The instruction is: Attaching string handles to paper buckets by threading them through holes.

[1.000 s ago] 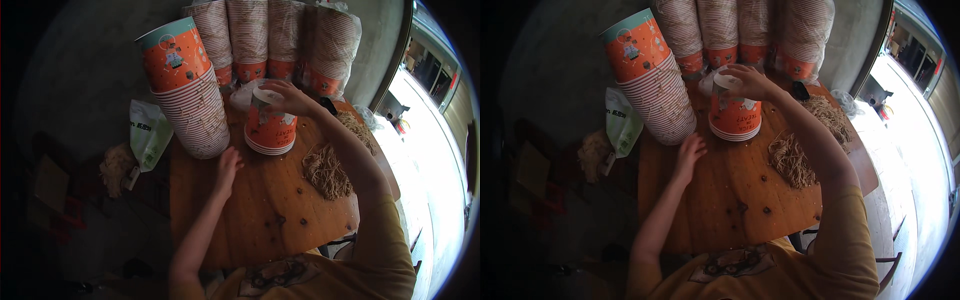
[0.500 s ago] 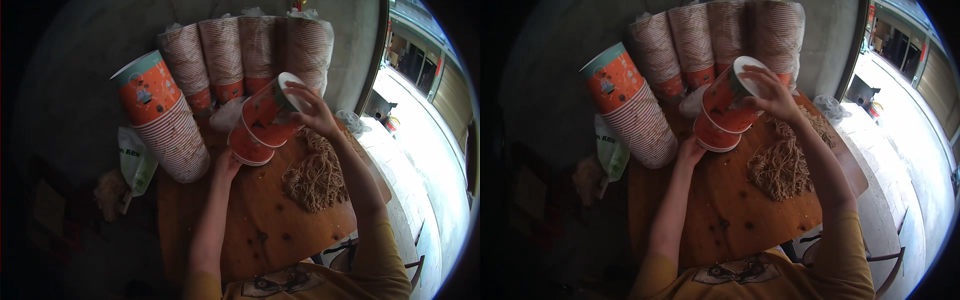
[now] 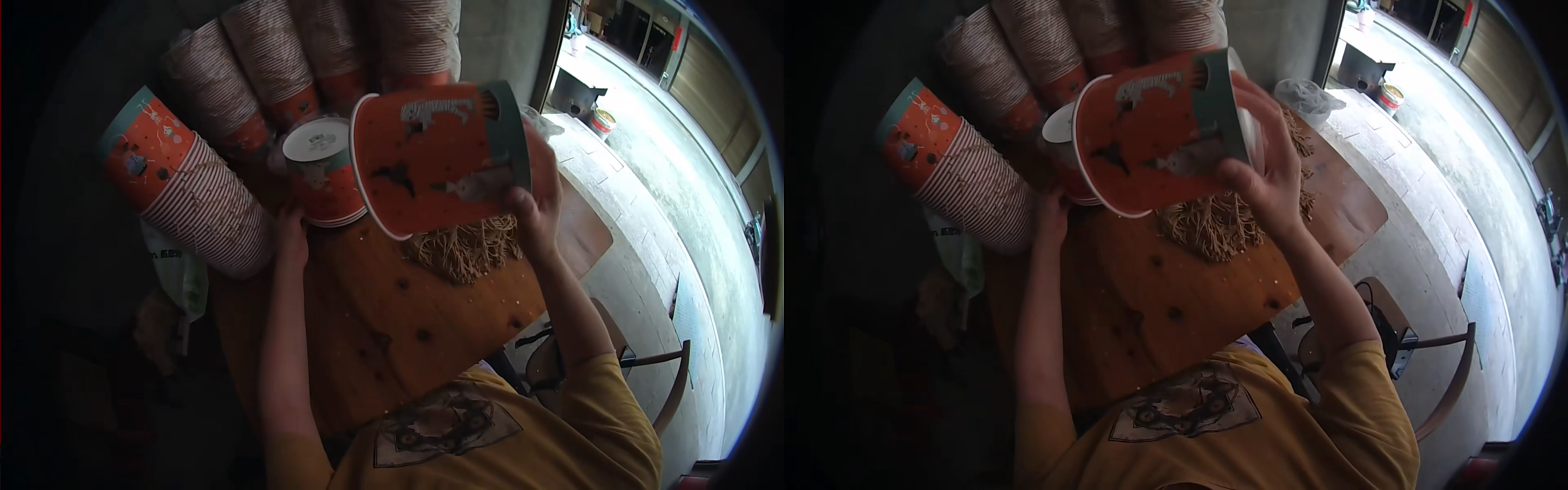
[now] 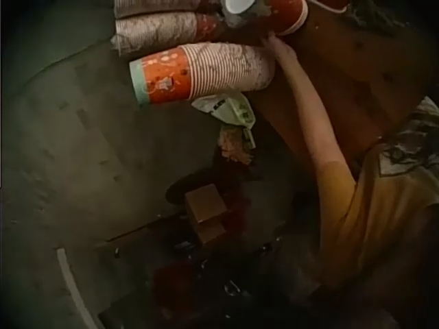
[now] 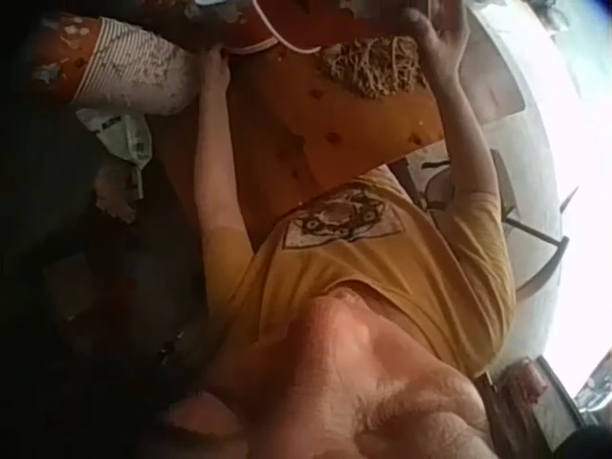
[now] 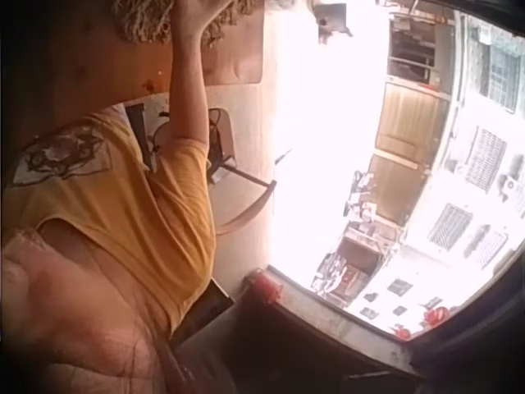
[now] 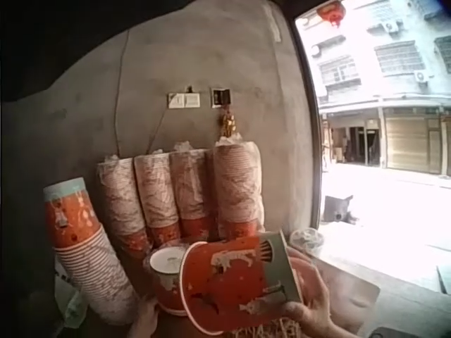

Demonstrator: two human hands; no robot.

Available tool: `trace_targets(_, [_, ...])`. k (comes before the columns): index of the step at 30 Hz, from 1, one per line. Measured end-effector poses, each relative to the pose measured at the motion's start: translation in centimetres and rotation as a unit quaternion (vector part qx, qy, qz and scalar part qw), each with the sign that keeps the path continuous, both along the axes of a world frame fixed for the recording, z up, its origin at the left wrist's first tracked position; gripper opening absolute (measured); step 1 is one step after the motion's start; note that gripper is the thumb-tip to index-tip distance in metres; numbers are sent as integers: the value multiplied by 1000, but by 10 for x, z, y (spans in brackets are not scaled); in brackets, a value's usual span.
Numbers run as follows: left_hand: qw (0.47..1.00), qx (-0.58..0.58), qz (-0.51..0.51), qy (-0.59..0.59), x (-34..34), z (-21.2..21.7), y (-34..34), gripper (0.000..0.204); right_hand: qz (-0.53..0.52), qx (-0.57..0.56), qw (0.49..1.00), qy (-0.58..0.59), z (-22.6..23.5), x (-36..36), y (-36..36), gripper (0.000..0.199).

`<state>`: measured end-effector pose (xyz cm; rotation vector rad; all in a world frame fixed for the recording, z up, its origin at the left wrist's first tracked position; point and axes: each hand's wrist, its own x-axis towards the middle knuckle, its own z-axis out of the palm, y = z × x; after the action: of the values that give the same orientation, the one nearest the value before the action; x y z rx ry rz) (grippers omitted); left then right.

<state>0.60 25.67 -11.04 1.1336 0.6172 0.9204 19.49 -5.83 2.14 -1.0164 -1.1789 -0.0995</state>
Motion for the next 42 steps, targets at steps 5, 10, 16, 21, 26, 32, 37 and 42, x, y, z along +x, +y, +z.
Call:
trace_targets(5, [1000, 23, 10, 19, -21, 33, -71, 40, 14, -19, 999, 40, -46, -26, -20, 74])
trace_targets(10, [993, 83, -88, -7, -73, 95, -213, 35, 55, -42, 997, 46, -86, -70, -19, 72])
trace_targets(16, [989, 77, 49, 118, -95, 135, -225, 39, 210, -163, 961, 74, -96, -97, -13, 52])
trace_targets(21, [843, 411, 3, 347, -108, 128, -218, 33, -93, -288, 944, -133, -98, -30, -22, 21])
trace_targets(26, [757, 543, -36, 361, -79, 131, -231, 28, -223, -329, 872, -287, -75, 29, -9, 17])
trace_targets(32, [730, 577, -61, 360, -67, 116, -228, 33, -199, -296, 784, -508, -68, 61, 20, 19])
trace_targets(37, [723, 568, -97, 380, -64, 112, -234, 40, -91, -289, 893, -332, -48, 44, 10, 14])
trace_targets(42, [796, 557, -38, 236, -42, 113, -252, 52, -20, -288, 918, -273, -27, -3, -19, 15])
